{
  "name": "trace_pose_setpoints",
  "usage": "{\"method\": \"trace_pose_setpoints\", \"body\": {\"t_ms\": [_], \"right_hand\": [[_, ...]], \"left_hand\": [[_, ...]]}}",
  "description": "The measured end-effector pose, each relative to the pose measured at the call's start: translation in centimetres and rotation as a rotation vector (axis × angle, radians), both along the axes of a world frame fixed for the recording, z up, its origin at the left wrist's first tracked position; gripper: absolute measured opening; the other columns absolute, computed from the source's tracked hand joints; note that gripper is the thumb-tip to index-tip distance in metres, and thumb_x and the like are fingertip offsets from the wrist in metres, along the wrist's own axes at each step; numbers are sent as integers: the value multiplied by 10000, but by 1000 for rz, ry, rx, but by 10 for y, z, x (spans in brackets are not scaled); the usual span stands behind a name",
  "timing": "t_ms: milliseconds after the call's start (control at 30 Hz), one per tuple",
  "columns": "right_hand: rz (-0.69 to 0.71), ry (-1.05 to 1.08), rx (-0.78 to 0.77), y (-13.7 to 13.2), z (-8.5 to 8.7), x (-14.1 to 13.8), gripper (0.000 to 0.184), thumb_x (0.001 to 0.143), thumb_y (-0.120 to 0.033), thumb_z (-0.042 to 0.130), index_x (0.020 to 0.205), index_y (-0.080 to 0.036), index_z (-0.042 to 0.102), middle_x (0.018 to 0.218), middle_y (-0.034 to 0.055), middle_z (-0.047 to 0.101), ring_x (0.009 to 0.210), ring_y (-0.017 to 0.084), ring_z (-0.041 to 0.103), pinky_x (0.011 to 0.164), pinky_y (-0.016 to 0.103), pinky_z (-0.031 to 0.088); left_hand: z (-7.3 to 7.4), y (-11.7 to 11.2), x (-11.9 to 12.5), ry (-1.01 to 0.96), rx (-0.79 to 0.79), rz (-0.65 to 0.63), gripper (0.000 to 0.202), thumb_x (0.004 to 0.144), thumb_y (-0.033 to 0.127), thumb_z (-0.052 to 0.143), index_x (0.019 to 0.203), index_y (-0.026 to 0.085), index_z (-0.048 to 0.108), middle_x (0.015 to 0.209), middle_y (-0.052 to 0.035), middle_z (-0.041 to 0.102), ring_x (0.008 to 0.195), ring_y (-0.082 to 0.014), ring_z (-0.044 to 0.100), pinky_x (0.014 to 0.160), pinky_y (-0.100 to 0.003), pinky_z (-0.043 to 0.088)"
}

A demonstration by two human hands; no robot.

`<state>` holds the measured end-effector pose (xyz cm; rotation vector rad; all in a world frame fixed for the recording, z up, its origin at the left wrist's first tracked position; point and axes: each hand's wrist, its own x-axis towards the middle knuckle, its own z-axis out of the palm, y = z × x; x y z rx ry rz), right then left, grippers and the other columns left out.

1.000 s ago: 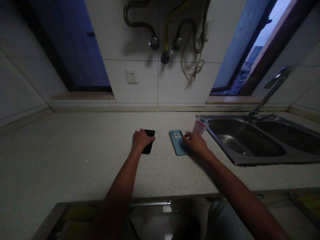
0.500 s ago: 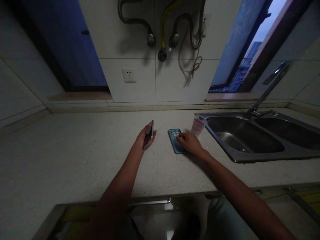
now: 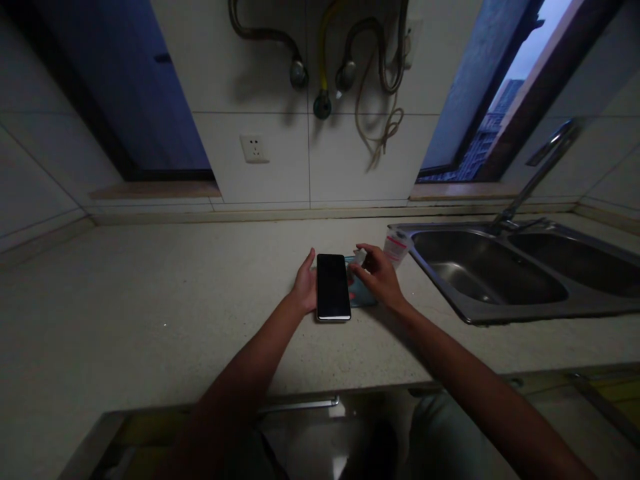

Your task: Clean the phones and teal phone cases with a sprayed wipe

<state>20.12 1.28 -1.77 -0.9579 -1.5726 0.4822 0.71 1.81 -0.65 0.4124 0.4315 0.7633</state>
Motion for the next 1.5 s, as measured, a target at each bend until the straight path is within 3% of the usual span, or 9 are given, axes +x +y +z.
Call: {"method": "trace_pose_setpoints", "body": {"t_ms": [200, 367, 500, 633, 767, 967, 1067, 1233, 1500], "right_hand": [[-81, -127, 140, -3, 1, 0, 316, 951, -331, 603, 1257, -271, 658, 1173, 97, 662, 1016, 238, 669, 880, 433, 606], [89, -433, 193, -2, -9, -3, 381, 993, -326, 555, 1361, -262, 631, 1340, 119, 674, 1271, 283, 613, 1094, 544, 492], [229, -594, 212, -7, -10, -8, 402, 1013, -306, 523, 1397, -224, 610, 1419, 147, 626, 1372, 280, 545, 1163, 564, 420], [373, -673, 271, -16, -1, -13, 380, 1010, -297, 538, 1365, -195, 630, 1361, 167, 658, 1324, 281, 580, 1117, 528, 470], [543, -663, 337, -23, 9, -16, 275, 1000, -316, 583, 1198, -182, 717, 1184, 143, 725, 1132, 242, 667, 988, 429, 546], [666, -609, 298, -23, 10, -13, 195, 986, -300, 620, 1038, -174, 759, 1003, 103, 732, 970, 197, 674, 896, 362, 537], [643, -606, 253, -19, 10, -6, 212, 1000, -315, 592, 1005, -191, 763, 966, 91, 723, 927, 193, 666, 853, 351, 537], [439, -615, 192, -11, 11, 4, 229, 1004, -351, 559, 980, -223, 748, 946, 83, 705, 926, 221, 659, 838, 382, 553], [170, -388, 144, -6, -2, -3, 200, 988, -344, 577, 1075, -233, 719, 1132, 109, 668, 1081, 245, 655, 921, 446, 575]], "left_hand": [[-5, -7, 14, -38, 5, -52, 735, 950, 708, 365, 1244, 93, 640, 1025, -213, 754, 982, -350, 730, 948, -567, 504], [0, -8, 18, -33, -31, 4, 741, 957, 706, 330, 1201, 93, 668, 1004, -202, 755, 959, -331, 732, 925, -492, 529], [5, -9, 19, -24, -57, 84, 757, 960, 713, 300, 1188, 100, 682, 959, -177, 759, 947, -316, 735, 918, -453, 541], [6, -6, 17, 25, -81, 177, 775, 956, 714, 301, 1169, 76, 686, 897, -179, 758, 919, -325, 740, 882, -459, 564], [5, 0, 11, 61, -66, 305, 789, 956, 706, 297, 1149, 47, 684, 903, -210, 756, 921, -343, 741, 858, -471, 580], [4, 5, 3, 45, -75, 447, 668, 989, 604, 293, 1199, 82, 653, 936, -201, 752, 898, -348, 737, 841, -528, 572], [2, 6, 2, 14, -76, 450, 664, 991, 589, 294, 1219, 75, 646, 927, -205, 746, 862, -342, 730, 807, -509, 573], [2, 5, 5, 19, -85, 367, 692, 1000, 591, 268, 1230, 57, 643, 932, -194, 744, 845, -313, 726, 788, -449, 568], [4, -2, 11, 68, -80, 355, 607, 986, 580, 358, 1149, 98, 689, 804, -125, 722, 671, -269, 666, 804, -453, 541]]}}
